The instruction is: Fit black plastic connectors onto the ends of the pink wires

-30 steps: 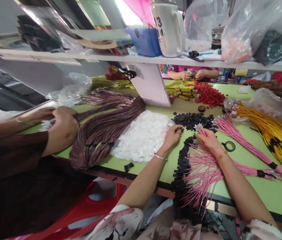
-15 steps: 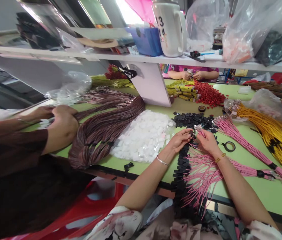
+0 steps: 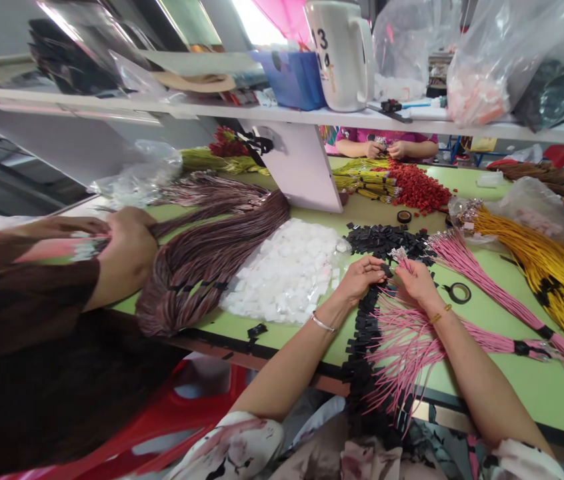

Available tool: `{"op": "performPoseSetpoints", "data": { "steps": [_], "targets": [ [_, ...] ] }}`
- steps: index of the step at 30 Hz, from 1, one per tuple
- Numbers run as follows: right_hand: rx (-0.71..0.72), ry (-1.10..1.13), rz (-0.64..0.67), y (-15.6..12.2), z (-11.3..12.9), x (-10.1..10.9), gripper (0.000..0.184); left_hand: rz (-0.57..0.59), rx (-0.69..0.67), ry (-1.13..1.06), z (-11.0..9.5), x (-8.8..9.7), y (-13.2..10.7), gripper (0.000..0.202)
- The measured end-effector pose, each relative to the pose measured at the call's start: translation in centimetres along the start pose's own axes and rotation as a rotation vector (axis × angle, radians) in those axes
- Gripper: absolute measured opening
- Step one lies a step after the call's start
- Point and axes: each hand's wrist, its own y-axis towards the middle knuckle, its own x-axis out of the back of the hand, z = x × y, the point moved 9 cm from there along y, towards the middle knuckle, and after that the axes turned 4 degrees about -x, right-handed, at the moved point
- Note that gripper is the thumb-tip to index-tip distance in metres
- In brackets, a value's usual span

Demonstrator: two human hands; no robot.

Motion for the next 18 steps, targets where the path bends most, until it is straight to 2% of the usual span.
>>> {"op": "performPoseSetpoints", "data": {
  "steps": [4,10,15,18],
  "targets": [
    [0.025,-0.022,0.001,-0.1,0.4,0.0,0.037,0.011,-0.015,0.023,0.1,-0.4,-0.1,0.027],
    [0.112,-0.128,0.107,-0.4,1.9,-0.5,0.027,-0.041,-0.011,0.059,0.3,0.4,0.3,0.022],
    [0.134,-0.213,0.054,-0.4,1.7,-0.7,0.026,-0.039,-0.029,0.132,0.6,0.1,0.1,0.018],
    [0.167,-0.242,0.043,-0.4,2.1,-0.3,0.027,0.016,-0.014,0.202,0.4,0.4,0.0,0.015]
  ]
}}
